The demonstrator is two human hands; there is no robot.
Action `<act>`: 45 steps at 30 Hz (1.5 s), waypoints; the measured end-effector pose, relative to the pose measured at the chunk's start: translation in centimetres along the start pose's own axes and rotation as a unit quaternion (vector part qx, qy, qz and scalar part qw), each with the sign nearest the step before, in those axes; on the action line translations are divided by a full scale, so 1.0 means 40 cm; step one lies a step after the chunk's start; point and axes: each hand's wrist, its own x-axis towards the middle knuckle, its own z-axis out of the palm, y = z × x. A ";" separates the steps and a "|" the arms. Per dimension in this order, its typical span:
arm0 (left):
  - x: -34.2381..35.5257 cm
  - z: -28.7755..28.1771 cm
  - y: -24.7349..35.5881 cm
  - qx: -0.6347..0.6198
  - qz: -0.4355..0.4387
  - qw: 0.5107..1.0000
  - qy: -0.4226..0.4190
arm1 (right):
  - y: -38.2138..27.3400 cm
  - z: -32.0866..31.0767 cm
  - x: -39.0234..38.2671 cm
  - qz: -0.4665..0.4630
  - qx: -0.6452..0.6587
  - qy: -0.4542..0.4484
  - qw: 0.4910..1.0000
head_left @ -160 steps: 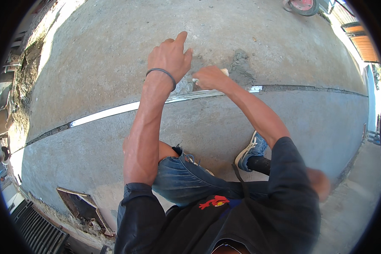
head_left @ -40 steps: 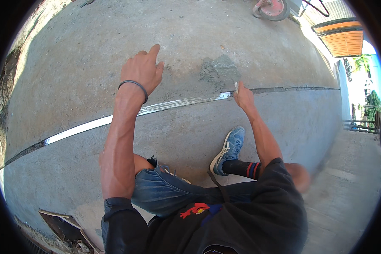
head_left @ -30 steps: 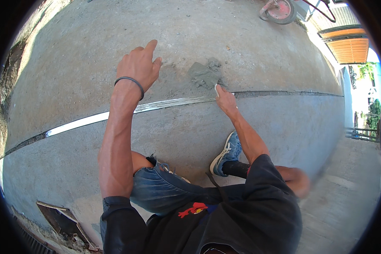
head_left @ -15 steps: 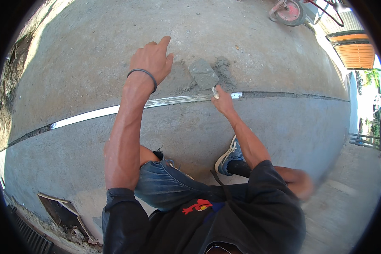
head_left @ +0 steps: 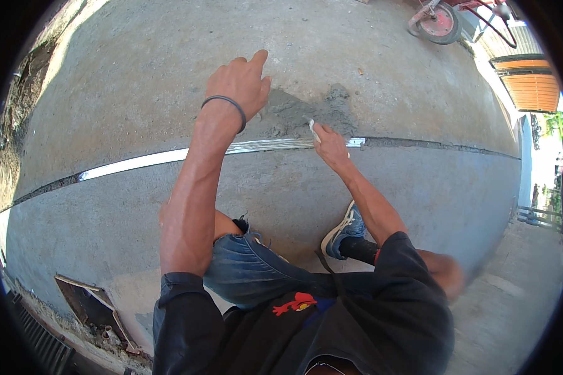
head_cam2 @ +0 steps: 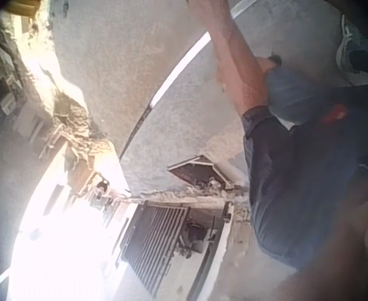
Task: Applying cement into a narrow gap in a concrete floor using a trowel.
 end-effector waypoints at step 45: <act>-0.018 -0.008 -0.006 -0.002 0.012 1.000 0.015 | -0.172 0.110 -0.086 0.329 0.133 -0.049 0.934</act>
